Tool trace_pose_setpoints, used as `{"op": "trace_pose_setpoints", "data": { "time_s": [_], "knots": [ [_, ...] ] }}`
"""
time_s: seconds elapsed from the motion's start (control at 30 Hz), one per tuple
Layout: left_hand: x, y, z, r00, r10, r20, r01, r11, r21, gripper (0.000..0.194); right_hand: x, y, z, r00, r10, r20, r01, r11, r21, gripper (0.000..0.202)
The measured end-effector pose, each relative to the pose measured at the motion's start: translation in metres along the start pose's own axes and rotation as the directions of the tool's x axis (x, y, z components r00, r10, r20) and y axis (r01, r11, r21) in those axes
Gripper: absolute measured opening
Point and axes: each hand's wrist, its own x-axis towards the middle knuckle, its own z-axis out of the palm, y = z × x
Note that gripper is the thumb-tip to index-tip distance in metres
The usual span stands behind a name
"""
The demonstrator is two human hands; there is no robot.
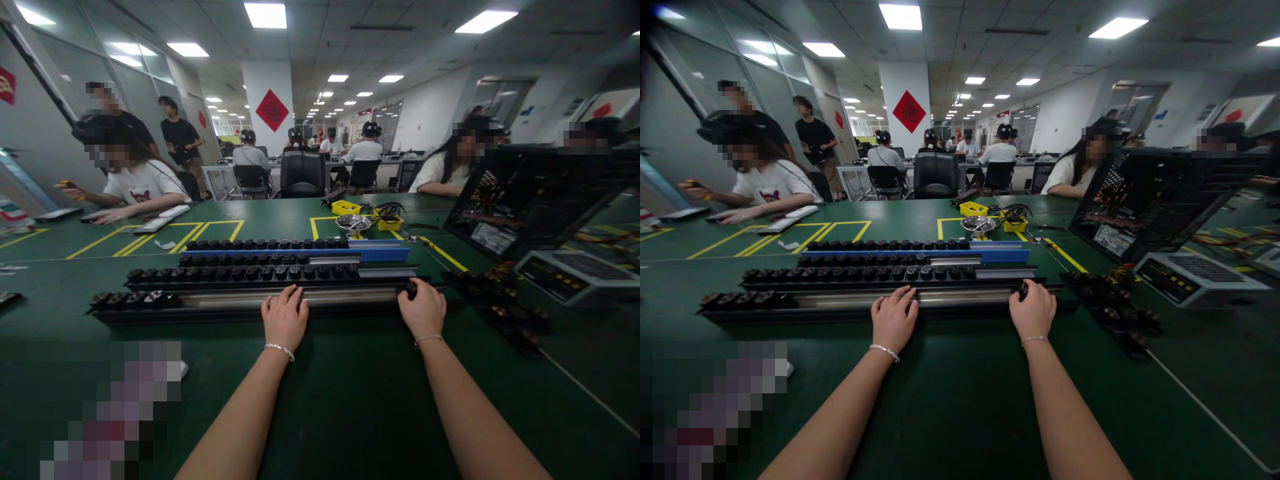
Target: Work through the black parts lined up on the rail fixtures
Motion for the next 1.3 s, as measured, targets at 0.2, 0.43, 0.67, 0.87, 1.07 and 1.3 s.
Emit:
{"op": "trace_pose_setpoints", "data": {
  "time_s": [0.2,0.43,0.67,0.87,1.07,1.3],
  "knots": [
    [0.0,0.0004,-0.0004,1.0,-0.002,-0.004,0.002,1.0,0.005,0.035,-0.0003,0.0004,0.0005,1.0,0.004,0.002,-0.004,1.0,0.002,0.041],
    [0.0,0.0005,0.0005,1.0,-0.004,-0.01,0.004,1.0,0.005,0.035,0.0012,0.0014,-0.0011,1.0,0.029,0.009,-0.029,1.0,-0.001,0.041],
    [-0.0002,0.0001,0.0011,1.0,-0.006,-0.006,0.007,1.0,0.014,0.035,0.0013,0.0031,-0.0003,1.0,0.021,-0.022,-0.021,1.0,0.019,0.041],
    [-0.0001,-0.0009,0.0023,1.0,0.002,-0.021,-0.002,1.0,0.004,0.035,0.0029,0.0053,-0.0011,0.999,0.04,-0.001,-0.04,0.999,0.003,0.041],
    [-0.0002,-0.0007,0.0007,1.0,0.007,-0.014,-0.007,1.0,0.001,0.035,0.003,0.0052,-0.0012,0.999,0.044,0.001,-0.044,0.999,-0.003,0.042],
    [-0.0002,-0.0012,0.0015,1.0,0.009,-0.011,-0.009,1.0,0.004,0.036,0.003,0.0068,0.0002,0.999,0.046,-0.019,-0.046,0.999,0.014,0.041]
  ]
}}
